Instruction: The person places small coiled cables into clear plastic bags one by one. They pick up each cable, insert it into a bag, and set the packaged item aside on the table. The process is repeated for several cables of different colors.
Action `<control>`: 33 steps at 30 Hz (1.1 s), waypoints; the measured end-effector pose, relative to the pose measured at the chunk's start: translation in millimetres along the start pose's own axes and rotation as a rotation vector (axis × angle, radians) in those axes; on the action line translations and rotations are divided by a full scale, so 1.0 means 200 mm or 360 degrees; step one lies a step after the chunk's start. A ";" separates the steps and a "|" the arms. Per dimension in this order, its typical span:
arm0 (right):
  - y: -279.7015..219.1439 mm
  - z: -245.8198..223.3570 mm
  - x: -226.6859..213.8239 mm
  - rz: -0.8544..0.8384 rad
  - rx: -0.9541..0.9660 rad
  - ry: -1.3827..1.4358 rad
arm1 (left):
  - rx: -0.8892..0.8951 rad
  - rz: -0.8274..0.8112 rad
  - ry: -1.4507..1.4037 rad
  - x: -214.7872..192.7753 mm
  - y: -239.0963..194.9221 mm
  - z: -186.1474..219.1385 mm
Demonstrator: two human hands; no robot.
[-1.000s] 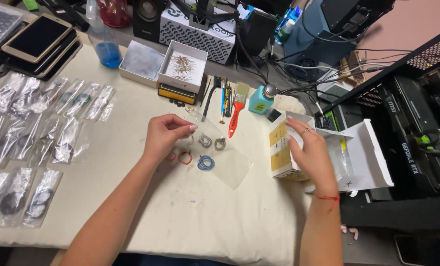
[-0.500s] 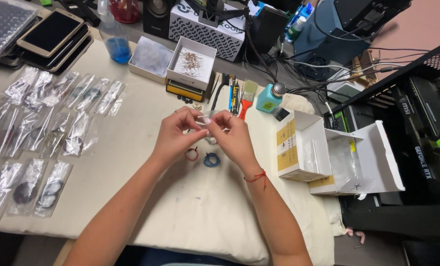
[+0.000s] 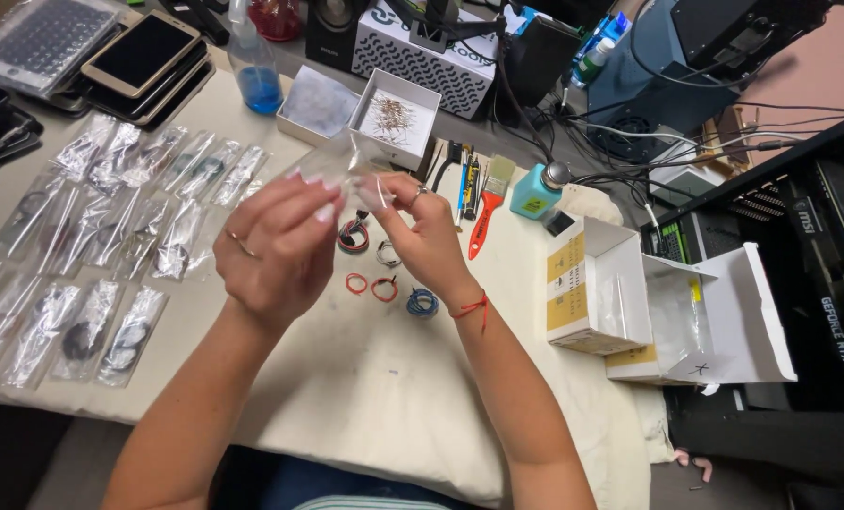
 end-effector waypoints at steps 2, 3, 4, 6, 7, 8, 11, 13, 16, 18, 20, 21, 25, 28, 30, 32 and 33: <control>-0.04 0.09 0.03 -0.0212 0.0081 -0.0251 | 0.0034 -0.0127 0.0037 -0.04 -0.12 0.03; -0.05 0.15 0.06 -0.0417 0.0162 -0.0509 | 0.0069 -0.0252 0.0068 -0.04 -0.18 0.04; -0.08 0.22 0.08 -0.0413 0.0158 -0.0507 | 0.0074 -0.0253 0.0068 -0.07 -0.24 0.07; -0.16 0.37 0.16 -0.0723 -0.0031 -0.1196 | -0.0177 -0.0609 0.0176 -0.08 -0.39 0.09; -0.18 0.39 0.18 -0.0727 -0.0029 -0.1193 | -0.0181 -0.0612 0.0178 -0.13 -0.47 0.13; -0.20 0.42 0.21 -0.0778 -0.0028 -0.1343 | -0.0504 -0.0823 0.0088 -0.15 -0.58 0.11; -0.22 0.48 0.26 -0.0797 -0.0045 -0.1450 | -0.1025 -0.1151 -0.0023 -0.22 -0.78 0.16; -0.24 0.52 0.27 -0.0769 -0.0062 -0.1409 | -0.1225 -0.1265 -0.0042 -0.24 -0.83 0.19; -0.23 0.52 0.28 -0.0738 -0.0101 -0.1413 | -0.1169 -0.1324 0.0019 -0.25 -0.83 0.21; -0.24 0.43 0.24 -0.0700 -0.0050 -0.1158 | -0.1252 -0.1352 0.0009 -0.27 -0.91 0.21; -0.24 0.37 0.18 -0.0627 -0.0035 -0.0974 | -0.1360 -0.1329 -0.0027 -0.26 -0.85 0.20; -0.25 0.34 0.14 -0.0551 -0.0014 -0.0787 | -0.1468 -0.1311 -0.0065 -0.27 -0.83 0.20; -0.30 0.22 0.03 -0.0451 0.0055 -0.0472 | -0.1684 -0.1216 -0.0184 -0.26 -0.88 0.20; -0.40 0.17 -0.02 -0.0507 0.0281 -0.0130 | -0.1699 -0.1266 -0.0204 -0.25 -0.89 0.24; -0.45 0.13 -0.04 -0.0495 0.0313 0.0029 | -0.1655 -0.1303 -0.0165 -0.23 -0.86 0.25; -0.52 0.12 -0.04 -0.0494 0.0397 0.0148 | -0.1736 -0.1351 -0.0153 -0.24 -0.88 0.27; -0.55 0.11 -0.04 -0.0492 0.0477 0.0266 | -0.1815 -0.1397 -0.0140 -0.25 -0.90 0.27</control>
Point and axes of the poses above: each hand's wrist, its own y-axis towards the middle knuckle, its own x-axis out of the palm, z = x × y, the point moved 5 cm from there along y, towards the middle knuckle, and after that the axes turned 9 degrees about -y, right-handed, at the moved point
